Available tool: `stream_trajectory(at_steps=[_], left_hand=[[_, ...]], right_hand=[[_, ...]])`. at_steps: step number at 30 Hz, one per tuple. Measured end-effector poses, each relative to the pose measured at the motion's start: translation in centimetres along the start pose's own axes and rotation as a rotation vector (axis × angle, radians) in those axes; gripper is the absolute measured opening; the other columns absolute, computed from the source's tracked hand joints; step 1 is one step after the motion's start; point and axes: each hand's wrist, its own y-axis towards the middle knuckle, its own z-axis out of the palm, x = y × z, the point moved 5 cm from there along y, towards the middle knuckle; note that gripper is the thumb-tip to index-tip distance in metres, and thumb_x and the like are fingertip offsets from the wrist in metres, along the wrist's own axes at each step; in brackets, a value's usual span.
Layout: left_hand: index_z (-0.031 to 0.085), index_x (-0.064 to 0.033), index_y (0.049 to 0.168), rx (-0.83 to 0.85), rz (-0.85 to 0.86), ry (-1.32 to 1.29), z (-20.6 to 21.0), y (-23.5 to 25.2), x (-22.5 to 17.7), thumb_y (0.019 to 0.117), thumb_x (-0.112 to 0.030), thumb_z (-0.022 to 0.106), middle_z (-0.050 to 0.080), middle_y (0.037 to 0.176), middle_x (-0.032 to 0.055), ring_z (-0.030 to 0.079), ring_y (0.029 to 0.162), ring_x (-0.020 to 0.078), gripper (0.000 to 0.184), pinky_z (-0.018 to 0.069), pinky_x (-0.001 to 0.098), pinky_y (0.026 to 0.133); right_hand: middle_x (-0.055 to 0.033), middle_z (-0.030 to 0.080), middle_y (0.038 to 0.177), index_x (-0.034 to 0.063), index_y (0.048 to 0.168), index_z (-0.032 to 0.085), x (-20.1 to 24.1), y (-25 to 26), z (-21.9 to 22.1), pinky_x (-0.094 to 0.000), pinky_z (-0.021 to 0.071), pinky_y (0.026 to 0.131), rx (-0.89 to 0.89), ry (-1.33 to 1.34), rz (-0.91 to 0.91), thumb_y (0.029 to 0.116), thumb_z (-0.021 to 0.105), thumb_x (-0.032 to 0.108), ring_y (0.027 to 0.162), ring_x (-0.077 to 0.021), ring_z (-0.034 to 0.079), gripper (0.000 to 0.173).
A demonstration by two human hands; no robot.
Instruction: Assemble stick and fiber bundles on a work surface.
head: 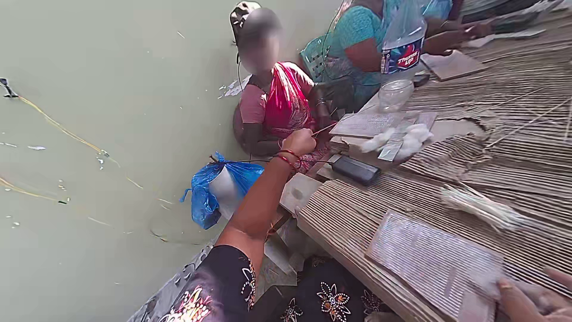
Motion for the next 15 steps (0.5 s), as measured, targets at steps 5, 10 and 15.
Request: stream_trajectory(at_steps=[5, 10, 15], left_hand=[[0.052, 0.0025, 0.146, 0.222, 0.179, -0.458, 9.6, -6.7, -3.7, 0.1066, -0.004, 0.035, 0.067, 0.123, 0.0240, 0.067, 0.107, 0.0312, 0.043, 0.0517, 0.0461, 0.098], [0.044, -0.0004, 0.154, 0.299, 0.178, -0.627, 15.5, -13.2, -6.8, 0.1075, -0.007, 0.032, 0.067, 0.116, 0.0274, 0.067, 0.101, 0.0366, 0.048, 0.0505, 0.0524, 0.095], [0.035, -0.0060, 0.159, 0.355, 0.278, -0.400, 17.5, -15.7, -8.6, 0.1107, -0.016, 0.032, 0.067, 0.121, 0.0299, 0.066, 0.115, 0.0444, 0.050, 0.0480, 0.0613, 0.101]], right_hand=[[-0.0243, 0.065, 0.095, -0.0124, 0.146, 0.036, 3.1, -0.5, -0.7, -0.0462, 0.0514, 0.076, 0.012, 0.069, 0.066, 0.0918, 0.060, 0.006, 0.078, -0.0247, 0.060, 0.062], [-0.0266, 0.067, 0.100, -0.0112, 0.146, 0.036, 3.5, -0.4, -0.7, -0.0481, 0.0526, 0.080, -0.003, 0.081, 0.094, 0.0914, 0.062, 0.002, 0.084, -0.0289, 0.065, 0.062], [-0.0253, 0.066, 0.099, -0.0093, 0.149, 0.035, 3.4, -0.5, -0.7, -0.0457, 0.0521, 0.081, -0.001, 0.076, 0.116, 0.0930, 0.062, 0.002, 0.084, -0.0270, 0.064, 0.063]])
